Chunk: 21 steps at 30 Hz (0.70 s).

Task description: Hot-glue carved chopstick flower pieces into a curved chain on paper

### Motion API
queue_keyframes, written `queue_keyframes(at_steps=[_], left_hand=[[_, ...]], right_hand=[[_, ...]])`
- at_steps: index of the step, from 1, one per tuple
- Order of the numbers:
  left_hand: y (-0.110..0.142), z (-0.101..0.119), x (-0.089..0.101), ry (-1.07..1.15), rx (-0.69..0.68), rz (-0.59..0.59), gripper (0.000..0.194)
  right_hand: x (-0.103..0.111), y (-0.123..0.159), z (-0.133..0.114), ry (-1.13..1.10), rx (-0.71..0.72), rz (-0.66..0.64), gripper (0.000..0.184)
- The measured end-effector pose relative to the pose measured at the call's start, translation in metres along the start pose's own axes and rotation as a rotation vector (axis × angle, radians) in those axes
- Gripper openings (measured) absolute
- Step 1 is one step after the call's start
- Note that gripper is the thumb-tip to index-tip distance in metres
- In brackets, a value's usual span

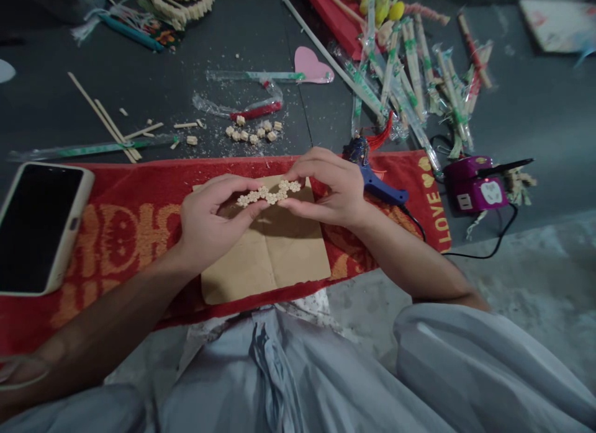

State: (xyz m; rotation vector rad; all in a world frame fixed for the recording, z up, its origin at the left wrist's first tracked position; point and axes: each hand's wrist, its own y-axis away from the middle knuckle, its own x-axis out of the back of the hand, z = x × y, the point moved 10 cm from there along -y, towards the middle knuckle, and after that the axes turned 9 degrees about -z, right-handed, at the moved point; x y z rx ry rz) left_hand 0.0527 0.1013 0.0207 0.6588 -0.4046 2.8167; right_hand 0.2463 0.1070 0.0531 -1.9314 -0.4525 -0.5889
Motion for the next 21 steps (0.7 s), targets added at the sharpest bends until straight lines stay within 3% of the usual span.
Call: queue_keyframes(at_steps=[21], left_hand=[[-0.0007, -0.0012, -0.0004, 0.039, 0.002, -0.001, 0.015]], right_hand=[[0.0002, -0.0002, -0.001, -0.002, 0.006, -0.029, 0.029]])
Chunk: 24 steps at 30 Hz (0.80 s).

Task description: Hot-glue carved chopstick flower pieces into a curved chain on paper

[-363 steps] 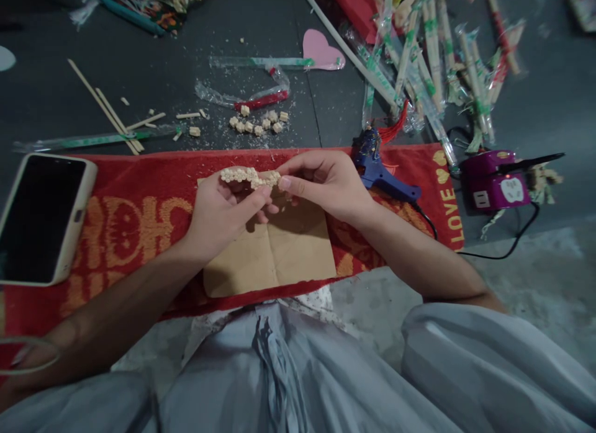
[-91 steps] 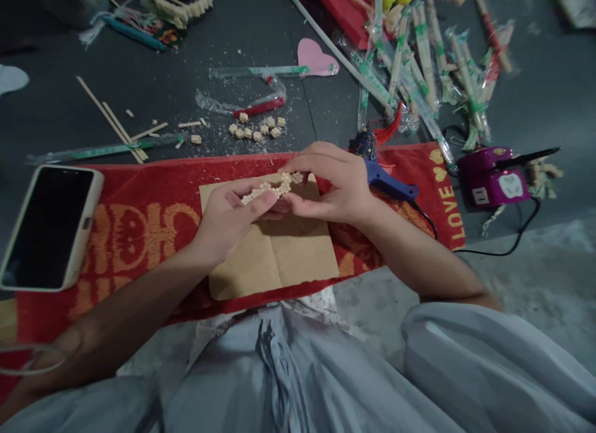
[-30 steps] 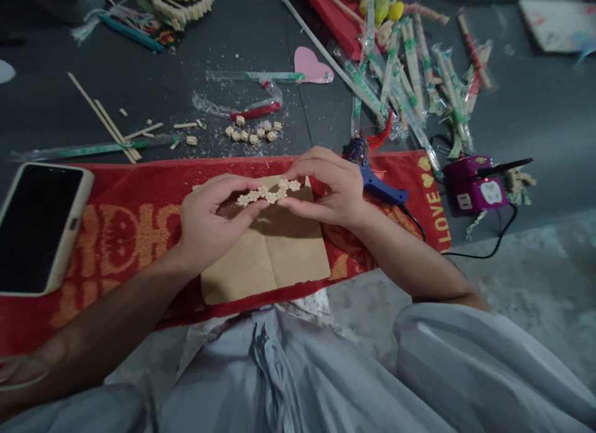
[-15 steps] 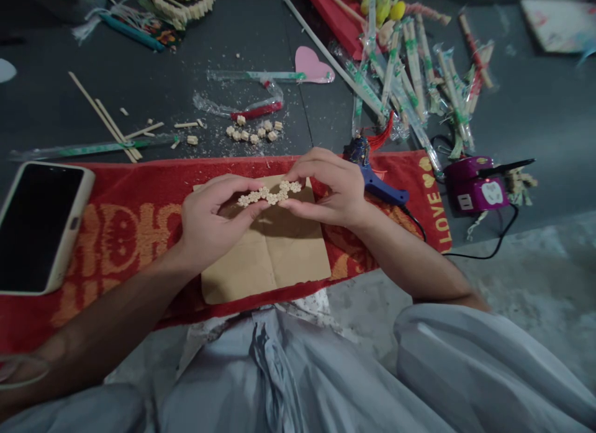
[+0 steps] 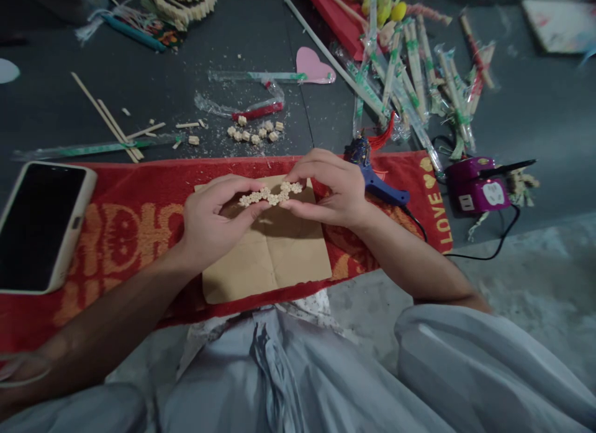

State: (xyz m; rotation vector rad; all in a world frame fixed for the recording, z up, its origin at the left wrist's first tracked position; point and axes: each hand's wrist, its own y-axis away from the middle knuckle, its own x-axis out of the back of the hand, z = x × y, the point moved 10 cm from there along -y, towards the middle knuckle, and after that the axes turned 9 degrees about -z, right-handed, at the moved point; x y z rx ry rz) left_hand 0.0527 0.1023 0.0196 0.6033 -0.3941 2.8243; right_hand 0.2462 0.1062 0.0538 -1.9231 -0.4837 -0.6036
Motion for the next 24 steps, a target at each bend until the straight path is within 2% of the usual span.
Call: queue_keyframes(at_steps=[4, 11, 24], left_hand=[[-0.0001, -0.0015, -0.0004, -0.003, 0.006, -0.006, 0.016], [-0.0002, -0.0004, -0.0014, -0.005, -0.007, -0.009, 0.021], [-0.0004, 0.004, 0.0006, -0.042, -0.09, 0.006, 0.015]], right_hand=[[-0.0047, 0.003, 0.0056, 0.022, -0.043, -0.039, 0.034], [-0.0011, -0.0016, -0.0019, 0.022, 0.004, 0.0, 0.031], [0.0012, -0.0031, -0.0036, 0.007, 0.022, 0.02, 0.023]])
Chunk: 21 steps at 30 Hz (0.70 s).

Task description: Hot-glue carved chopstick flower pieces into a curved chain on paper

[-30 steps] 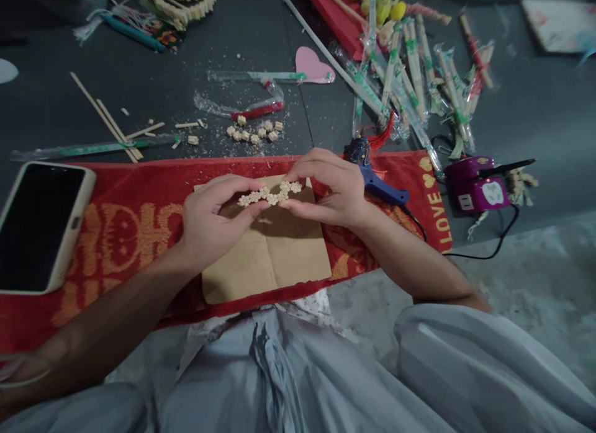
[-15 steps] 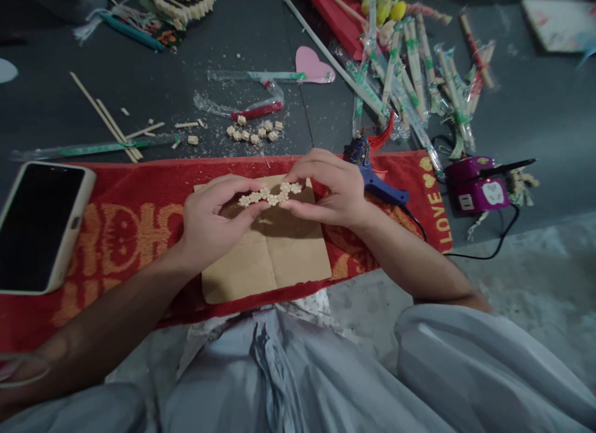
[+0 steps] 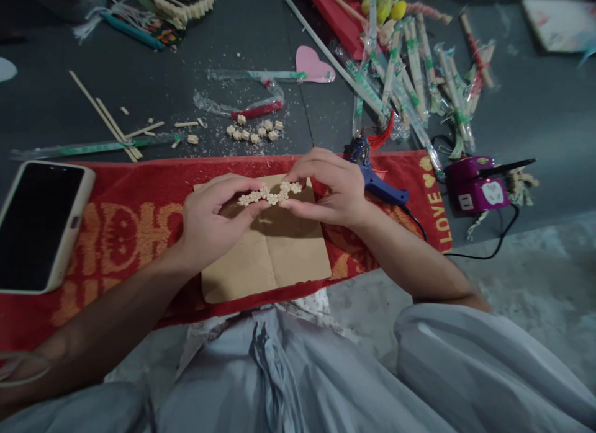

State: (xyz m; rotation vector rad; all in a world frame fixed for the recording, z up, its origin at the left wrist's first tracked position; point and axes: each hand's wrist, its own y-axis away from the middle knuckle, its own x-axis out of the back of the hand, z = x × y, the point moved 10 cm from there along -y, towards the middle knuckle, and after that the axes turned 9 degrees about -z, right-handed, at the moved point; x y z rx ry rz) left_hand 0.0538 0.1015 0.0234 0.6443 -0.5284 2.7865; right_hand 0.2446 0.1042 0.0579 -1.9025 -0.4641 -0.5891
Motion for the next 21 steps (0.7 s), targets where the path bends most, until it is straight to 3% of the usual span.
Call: queue_keyframes(at_steps=[11, 15, 21], left_hand=[[0.002, 0.019, 0.001, -0.201, -0.171, -0.002, 0.01], [-0.003, 0.02, 0.004, -0.259, -0.218, -0.013, 0.01], [-0.015, 0.01, 0.008, -0.309, -0.183, -0.11, 0.017]], right_hand=[[0.0, 0.002, 0.003, 0.06, -0.042, -0.032, 0.04], [-0.003, 0.005, 0.01, 0.06, -0.088, -0.141, 0.049], [-0.012, 0.013, 0.025, 0.09, -0.172, -0.319, 0.04]])
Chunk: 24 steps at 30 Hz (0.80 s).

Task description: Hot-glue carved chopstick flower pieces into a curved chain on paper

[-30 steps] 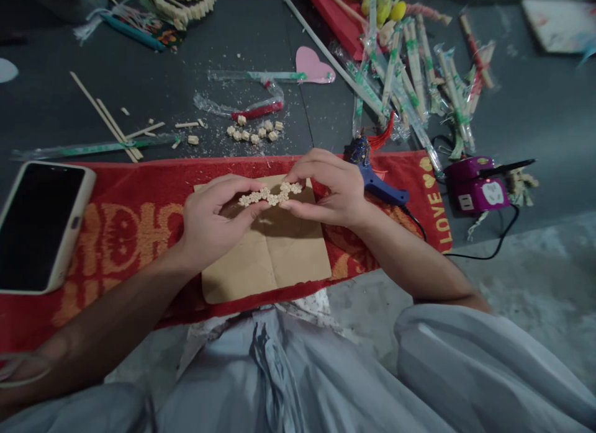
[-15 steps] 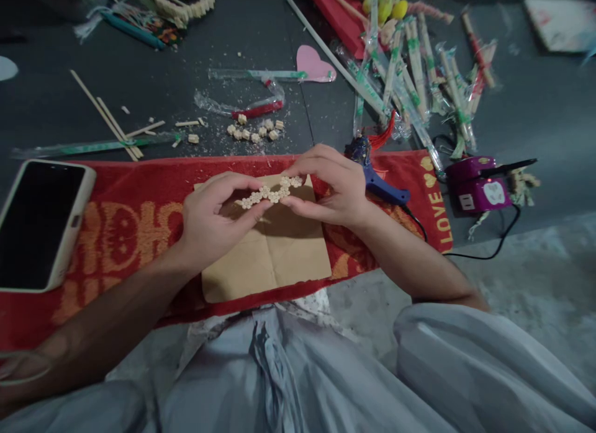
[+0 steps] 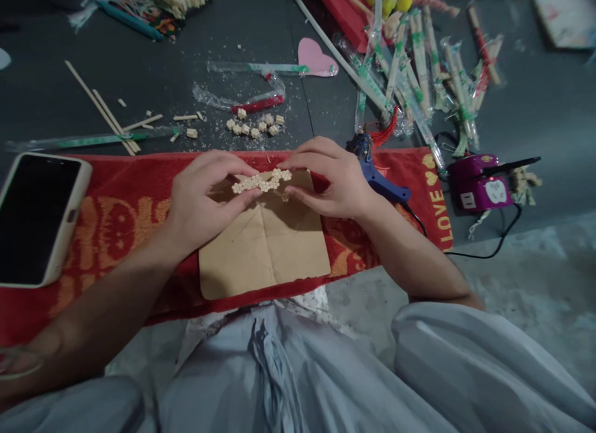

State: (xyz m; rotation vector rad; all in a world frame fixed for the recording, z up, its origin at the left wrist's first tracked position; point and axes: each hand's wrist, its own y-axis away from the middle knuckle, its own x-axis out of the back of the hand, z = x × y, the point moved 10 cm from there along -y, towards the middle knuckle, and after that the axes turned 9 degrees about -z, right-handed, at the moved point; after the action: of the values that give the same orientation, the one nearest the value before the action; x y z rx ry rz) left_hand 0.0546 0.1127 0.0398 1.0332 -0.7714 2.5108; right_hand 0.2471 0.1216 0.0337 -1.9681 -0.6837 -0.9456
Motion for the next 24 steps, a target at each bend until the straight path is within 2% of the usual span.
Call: queue_keyframes(at_steps=[3, 8, 12, 24], left_hand=[[-0.002, -0.005, -0.001, -0.04, -0.016, -0.062, 0.018], [-0.005, -0.018, -0.007, -0.087, -0.018, -0.151, 0.023], [-0.007, -0.023, -0.01, -0.077, -0.048, -0.176, 0.021], [-0.005, -0.03, -0.015, -0.1, -0.023, -0.246, 0.016]], right_hand=[[-0.005, -0.001, 0.002, -0.001, -0.029, -0.044, 0.033], [-0.013, -0.003, 0.002, -0.003, -0.035, -0.039, 0.027], [-0.019, -0.003, 0.001, 0.015, -0.009, -0.039, 0.027], [-0.029, -0.004, 0.004, 0.011, -0.011, -0.096, 0.031]])
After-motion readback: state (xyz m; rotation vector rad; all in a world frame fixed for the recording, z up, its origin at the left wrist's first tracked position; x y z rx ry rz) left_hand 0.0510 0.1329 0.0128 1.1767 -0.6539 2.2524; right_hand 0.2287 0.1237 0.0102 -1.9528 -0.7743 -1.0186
